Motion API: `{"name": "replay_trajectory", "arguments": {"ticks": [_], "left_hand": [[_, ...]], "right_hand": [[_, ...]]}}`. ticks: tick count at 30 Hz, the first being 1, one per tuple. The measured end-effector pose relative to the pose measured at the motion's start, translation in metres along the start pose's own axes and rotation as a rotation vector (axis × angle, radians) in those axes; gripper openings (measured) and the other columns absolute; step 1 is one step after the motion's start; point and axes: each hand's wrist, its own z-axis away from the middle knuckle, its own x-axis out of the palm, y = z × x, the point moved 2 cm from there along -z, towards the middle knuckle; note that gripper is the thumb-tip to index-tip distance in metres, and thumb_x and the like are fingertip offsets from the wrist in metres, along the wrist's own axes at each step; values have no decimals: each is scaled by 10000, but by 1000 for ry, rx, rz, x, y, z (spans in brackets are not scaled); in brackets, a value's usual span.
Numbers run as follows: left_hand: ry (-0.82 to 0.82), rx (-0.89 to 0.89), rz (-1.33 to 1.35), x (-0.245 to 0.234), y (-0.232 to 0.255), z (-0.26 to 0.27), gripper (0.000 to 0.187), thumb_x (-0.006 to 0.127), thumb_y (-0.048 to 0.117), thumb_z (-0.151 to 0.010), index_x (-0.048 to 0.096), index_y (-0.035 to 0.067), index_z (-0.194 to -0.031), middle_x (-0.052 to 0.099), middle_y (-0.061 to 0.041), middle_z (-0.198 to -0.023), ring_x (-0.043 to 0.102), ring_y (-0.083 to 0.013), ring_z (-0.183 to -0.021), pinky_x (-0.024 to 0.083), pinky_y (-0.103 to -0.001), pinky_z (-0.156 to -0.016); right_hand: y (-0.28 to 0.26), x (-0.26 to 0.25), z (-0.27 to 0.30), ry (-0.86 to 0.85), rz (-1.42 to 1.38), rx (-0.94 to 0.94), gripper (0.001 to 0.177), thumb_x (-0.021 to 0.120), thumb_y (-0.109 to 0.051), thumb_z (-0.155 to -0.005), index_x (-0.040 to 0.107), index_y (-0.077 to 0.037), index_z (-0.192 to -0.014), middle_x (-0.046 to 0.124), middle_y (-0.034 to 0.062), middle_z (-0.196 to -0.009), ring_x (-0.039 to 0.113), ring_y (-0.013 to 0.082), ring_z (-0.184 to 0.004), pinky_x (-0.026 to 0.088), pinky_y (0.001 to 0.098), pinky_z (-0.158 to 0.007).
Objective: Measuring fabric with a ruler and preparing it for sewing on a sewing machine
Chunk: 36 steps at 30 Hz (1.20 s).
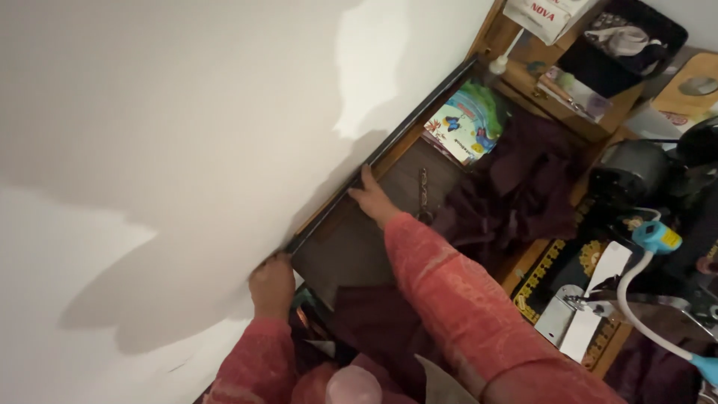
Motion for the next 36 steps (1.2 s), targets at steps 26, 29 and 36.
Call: {"name": "replay_trajectory", "arguments": {"ticks": [26, 29, 36], "left_hand": [[-179, 33, -141, -43, 39, -1, 157, 630, 254, -901, 673, 104, -917, 726, -106, -876, 727, -313, -777, 572, -462, -628], [-247, 83, -86, -45, 63, -3, 198, 630, 314, -947, 660, 122, -907, 720, -103, -869, 723, -319, -792, 577, -467, -658], [-345, 118, 72, -35, 109, 9, 259, 638, 365, -928, 660, 108, -907, 710, -118, -884, 712, -356, -824, 580, -495, -686]], "right_hand": [[-24, -62, 125, 251, 464, -367, 501, 666, -92, -940, 539, -27, -1420, 540, 220, -1484, 480, 377, -1414, 381, 423, -1178], [-24, -92, 133, 343, 527, -436, 459, 663, -50, -926, 575, -13, -1375, 579, 226, -1440, 517, 392, -1377, 406, 435, -1161], [-23, -173, 95, 486, 656, -369, 463, 647, -33, -930, 557, 4, -1383, 583, 262, -1387, 532, 436, -1314, 437, 455, -1117]]}}
